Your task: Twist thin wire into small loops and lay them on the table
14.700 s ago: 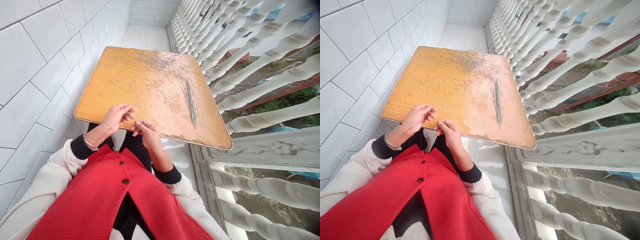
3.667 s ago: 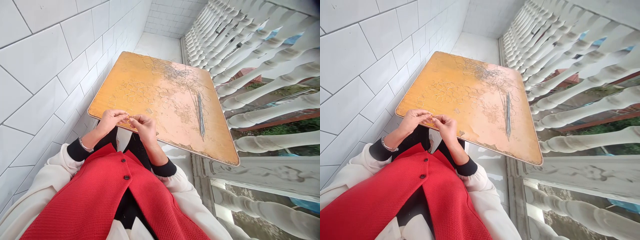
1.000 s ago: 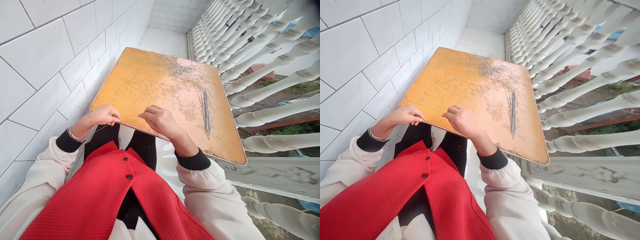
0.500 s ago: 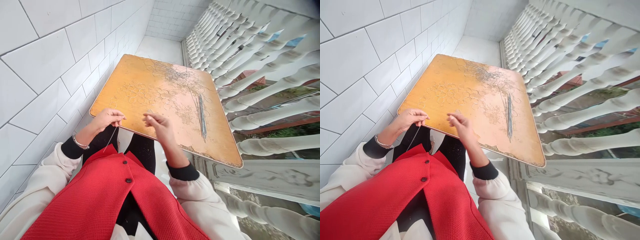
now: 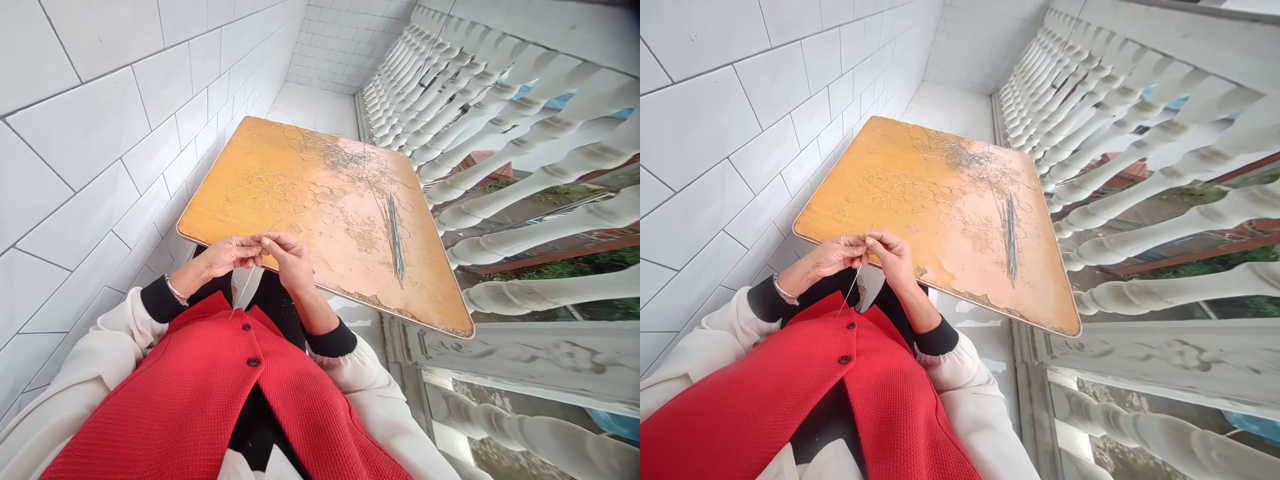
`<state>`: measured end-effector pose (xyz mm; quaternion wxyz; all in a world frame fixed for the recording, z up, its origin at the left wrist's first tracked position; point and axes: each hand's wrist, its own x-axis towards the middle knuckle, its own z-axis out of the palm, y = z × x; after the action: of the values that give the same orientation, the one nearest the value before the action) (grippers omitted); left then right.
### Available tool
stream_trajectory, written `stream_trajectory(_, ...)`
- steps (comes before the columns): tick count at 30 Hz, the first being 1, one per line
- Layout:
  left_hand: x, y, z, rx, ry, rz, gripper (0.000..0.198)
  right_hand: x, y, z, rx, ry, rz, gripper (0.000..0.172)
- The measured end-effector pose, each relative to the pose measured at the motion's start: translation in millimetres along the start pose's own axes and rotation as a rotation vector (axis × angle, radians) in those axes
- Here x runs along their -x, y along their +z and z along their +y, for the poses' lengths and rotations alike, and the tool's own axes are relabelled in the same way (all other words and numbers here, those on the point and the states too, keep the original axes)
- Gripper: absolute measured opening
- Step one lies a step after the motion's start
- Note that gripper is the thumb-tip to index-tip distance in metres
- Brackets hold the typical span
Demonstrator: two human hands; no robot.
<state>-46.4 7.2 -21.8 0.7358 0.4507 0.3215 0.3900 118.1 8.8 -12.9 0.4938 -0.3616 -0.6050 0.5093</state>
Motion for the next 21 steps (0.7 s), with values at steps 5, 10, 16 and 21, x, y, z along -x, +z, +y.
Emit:
stream_trajectory(5, 22.7, -12.7, 22.7, -0.699, 0.205, 0.448, 0.027, -9.2, -14.7, -5.1, 0.799, -0.315, 0.174, 0.025)
stream_trajectory(10, 43.4, 0.4, 56.3, -1.337, 0.635, 0.675, 0.029, -11.3, -15.6, -4.0, 1.228, -0.374, 0.148, 0.029)
stream_trajectory(16, 20.0, 13.8, 60.9, -1.680, 0.396, 0.376, 0.025, -6.1, -6.8, -4.4, 0.959, -0.415, 0.133, 0.029)
stream_trajectory(21, 18.4, 5.4, 59.3, -1.217, 0.398, 0.417, 0.017, -1.9, -12.6, -3.1, 0.575, -0.159, 0.116, 0.026)
